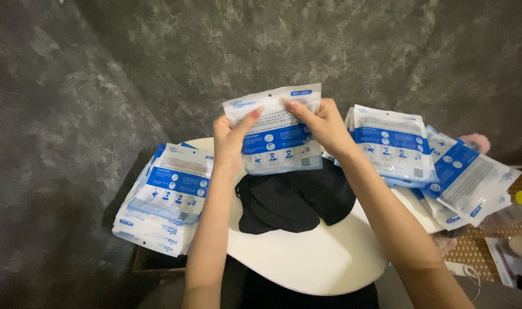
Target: The person repeatedly picks up black face masks, places them into blue and white plastic packaging, seals the packages, and stacks them on a white table. The person also inspects the masks by unfolding and refolding them before packaging.
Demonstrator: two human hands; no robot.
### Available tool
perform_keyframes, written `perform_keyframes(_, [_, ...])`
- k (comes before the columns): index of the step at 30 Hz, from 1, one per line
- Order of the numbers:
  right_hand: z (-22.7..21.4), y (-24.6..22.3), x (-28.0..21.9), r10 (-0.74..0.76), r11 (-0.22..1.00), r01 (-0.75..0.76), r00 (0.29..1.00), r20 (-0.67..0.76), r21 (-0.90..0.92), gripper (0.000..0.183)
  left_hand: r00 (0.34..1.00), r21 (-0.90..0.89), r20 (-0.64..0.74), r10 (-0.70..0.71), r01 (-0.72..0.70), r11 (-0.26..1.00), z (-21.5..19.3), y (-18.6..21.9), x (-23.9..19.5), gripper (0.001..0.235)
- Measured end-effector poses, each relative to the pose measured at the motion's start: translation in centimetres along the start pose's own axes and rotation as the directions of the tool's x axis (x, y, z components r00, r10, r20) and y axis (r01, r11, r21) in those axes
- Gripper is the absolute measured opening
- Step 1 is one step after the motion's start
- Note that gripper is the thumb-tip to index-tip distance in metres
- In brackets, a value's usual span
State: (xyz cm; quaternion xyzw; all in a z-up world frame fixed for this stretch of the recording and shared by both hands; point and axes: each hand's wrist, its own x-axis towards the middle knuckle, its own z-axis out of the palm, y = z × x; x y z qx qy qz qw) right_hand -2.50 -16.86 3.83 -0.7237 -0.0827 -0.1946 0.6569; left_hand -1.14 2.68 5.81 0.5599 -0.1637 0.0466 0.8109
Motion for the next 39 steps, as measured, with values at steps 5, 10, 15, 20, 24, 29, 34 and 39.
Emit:
perform_keyframes(5, [1.2,-0.9,-1.6,0.158,0.981,-0.154,0.987,-0.024,0.115,0.035,0.999,0.046,-0.018,0.030,-0.029,0.999,0.4,-0.2,0.5,0.022])
perform_keyframes(10, [-2.7,0.0,-2.6,-0.047,0.996,0.031,0.981,-0.186,-0.089,0.034,0.973,0.074,-0.116,-0.201,0.210,0.975,1.0,-2.9,1.5,0.091])
perform_keyframes(15, [-15.1,0.5,-2.6,-0.002,0.969,-0.078,0.946,-0.324,-0.235,0.050,0.985,0.051,0.054,-0.165,0.163,0.985,-0.7,-1.2,1.1,0.054])
perform_keyframes(20, [-22.8,5.7,-4.1,-0.029,0.880,-0.172,0.911,-0.411,-0.443,0.039,0.984,0.072,-0.014,-0.176,0.176,0.982,-1.3,-1.9,1.2,0.044])
perform_keyframes(24, [-24.3,9.3,-5.0,0.121,0.583,-0.400,0.903,-0.412,-0.707,0.045,0.996,0.067,-0.028,-0.086,0.088,0.994,-1.9,-2.3,1.3,0.039])
perform_keyframes(29, [-24.1,9.5,-5.8,0.191,0.383,-0.497,0.868,-0.459,-0.779,0.069,0.993,0.065,-0.092,0.074,-0.068,0.996,-2.3,-1.2,0.3,0.033])
perform_keyframes(34, [-23.8,6.6,-7.0,-0.344,0.391,-0.231,0.861,-0.374,-0.891,0.068,0.791,0.212,-0.235,0.565,-0.526,0.824,-0.9,5.8,-4.5,0.032])
perform_keyframes(39, [-23.2,-0.1,-12.6,-0.845,0.393,0.217,0.468,-0.258,-0.893,0.020,0.432,0.785,-0.092,0.897,-0.523,0.333,0.2,16.3,-11.5,0.041])
